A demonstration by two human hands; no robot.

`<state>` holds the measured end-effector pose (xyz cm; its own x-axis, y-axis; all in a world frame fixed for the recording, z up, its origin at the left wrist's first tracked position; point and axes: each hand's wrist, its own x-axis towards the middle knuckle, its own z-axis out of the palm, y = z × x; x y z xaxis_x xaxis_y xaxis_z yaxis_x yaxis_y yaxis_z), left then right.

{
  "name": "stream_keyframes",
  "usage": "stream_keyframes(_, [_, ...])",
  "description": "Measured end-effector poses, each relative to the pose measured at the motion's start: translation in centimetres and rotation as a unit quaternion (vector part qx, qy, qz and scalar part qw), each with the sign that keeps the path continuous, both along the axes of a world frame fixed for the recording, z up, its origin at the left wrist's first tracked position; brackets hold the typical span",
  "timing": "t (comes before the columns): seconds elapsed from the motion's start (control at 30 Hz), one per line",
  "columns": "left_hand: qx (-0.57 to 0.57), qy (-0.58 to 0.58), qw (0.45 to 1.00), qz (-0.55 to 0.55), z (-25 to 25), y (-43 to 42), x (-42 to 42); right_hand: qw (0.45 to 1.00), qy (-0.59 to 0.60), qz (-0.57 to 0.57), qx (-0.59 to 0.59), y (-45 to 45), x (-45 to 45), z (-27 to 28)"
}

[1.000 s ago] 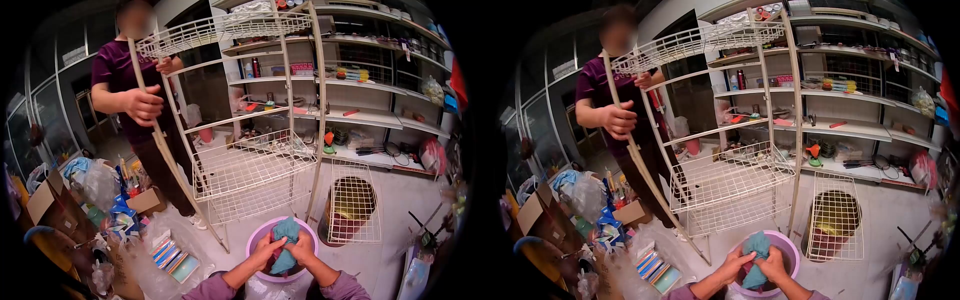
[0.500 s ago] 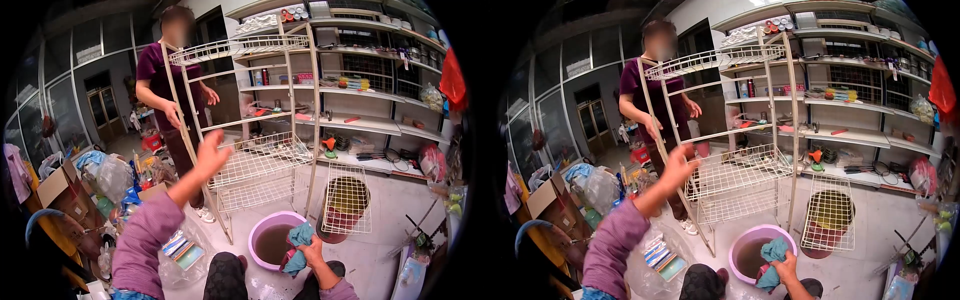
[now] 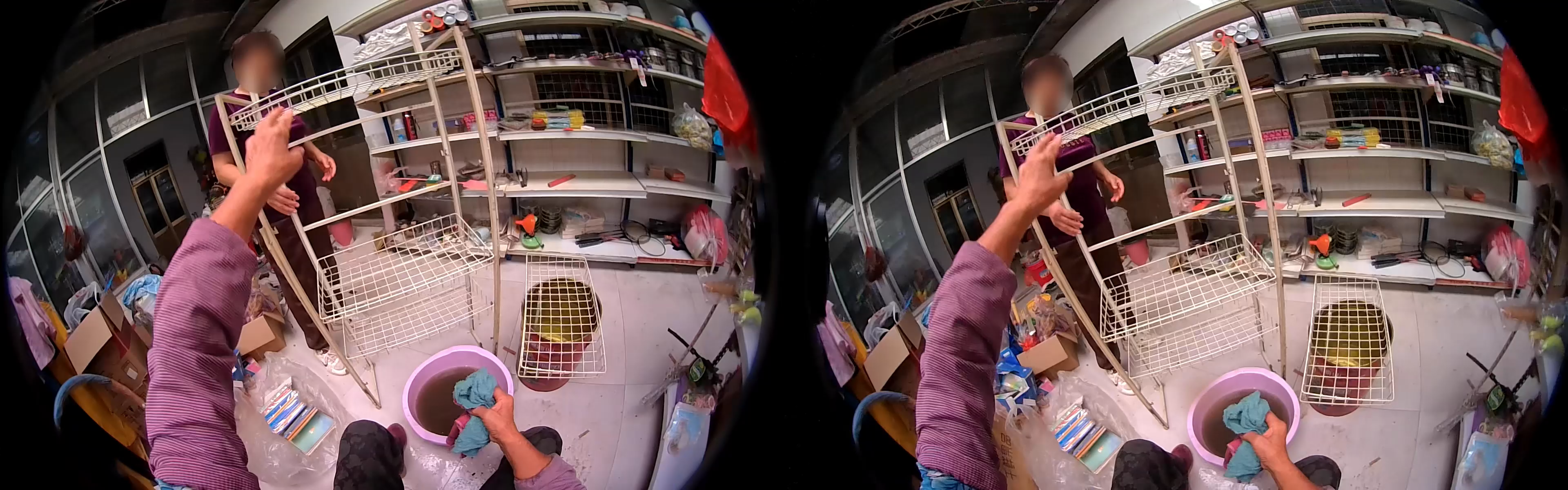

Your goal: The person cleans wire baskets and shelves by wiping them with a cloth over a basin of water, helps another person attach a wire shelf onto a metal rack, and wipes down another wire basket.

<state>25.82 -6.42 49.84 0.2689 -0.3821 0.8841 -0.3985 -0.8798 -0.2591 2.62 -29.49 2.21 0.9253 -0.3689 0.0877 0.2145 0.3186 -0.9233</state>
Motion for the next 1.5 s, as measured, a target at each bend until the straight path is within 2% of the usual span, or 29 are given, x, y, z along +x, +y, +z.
stream_keyframes(0.07, [0.040,0.027,0.998,-0.046,-2.1,-1.2,-0.9,1.000,0.019,0.010,0.002,-0.1,-0.3,0.8])
stream_keyframes(0.13, [0.070,0.088,0.976,-0.185,-5.0,-1.6,0.5,0.999,-0.001,0.018,0.028,0.0,-0.6,1.2])
stream_keyframes(0.17, [0.077,0.178,0.968,-0.161,-5.9,-2.5,-1.8,0.999,0.001,0.016,0.029,-0.1,-0.7,1.0])
stream_keyframes(0.27, [0.108,0.216,0.952,-0.189,-8.3,-3.2,-3.5,1.000,-0.005,0.010,0.021,-0.3,-0.8,0.3])
stream_keyframes(0.37, [0.103,0.210,0.961,-0.147,-8.4,-3.0,-4.3,1.000,0.012,0.002,0.003,-0.6,-1.1,0.7])
stream_keyframes(0.5, [0.021,0.157,0.982,-0.107,-6.5,-2.0,-3.7,1.000,0.018,-0.003,0.013,-0.7,-1.4,1.2])
stream_keyframes(0.57, [0.029,0.077,0.994,-0.074,-5.6,-1.5,-3.5,1.000,0.016,-0.001,0.013,-0.8,-1.3,1.1])
stream_keyframes(0.6, [0.009,0.119,0.992,-0.034,-5.1,-1.3,-3.5,1.000,0.015,-0.002,0.015,-0.8,-1.3,1.0])
stream_keyframes(0.77, [-0.016,0.121,0.993,-0.005,-4.1,0.2,-2.3,1.000,0.018,0.001,0.016,-0.6,-1.2,1.2])
stream_keyframes(0.97, [-0.014,0.042,0.997,0.065,-4.8,2.5,-1.3,1.000,0.019,-0.007,0.014,-0.9,-1.4,1.5])
stream_keyframes(1.0, [0.007,0.125,0.988,0.089,-4.4,3.2,-1.2,0.999,0.035,-0.005,0.018,-1.0,-1.4,1.4])
stream_keyframes(1.03, [0.015,-0.012,0.997,0.069,-5.2,3.6,-1.3,0.998,0.052,-0.003,0.022,-1.1,-1.4,1.3])
stream_keyframes(1.13, [-0.060,0.084,0.987,0.123,-6.4,4.4,-1.1,0.999,0.039,-0.004,0.013,-1.1,-1.3,0.9])
stream_keyframes(1.3, [-0.084,0.088,0.978,0.169,-7.6,5.5,-0.5,1.000,0.020,-0.015,0.013,-1.0,-1.2,0.7])
stream_keyframes(1.37, [-0.116,0.198,0.965,0.131,-6.9,4.5,-2.5,1.000,0.020,-0.018,0.015,-0.9,-1.2,0.9])
stream_keyframes(1.5, [-0.113,0.128,0.977,0.128,-7.9,5.7,0.2,0.999,0.035,-0.024,0.015,-1.1,-1.3,1.0])
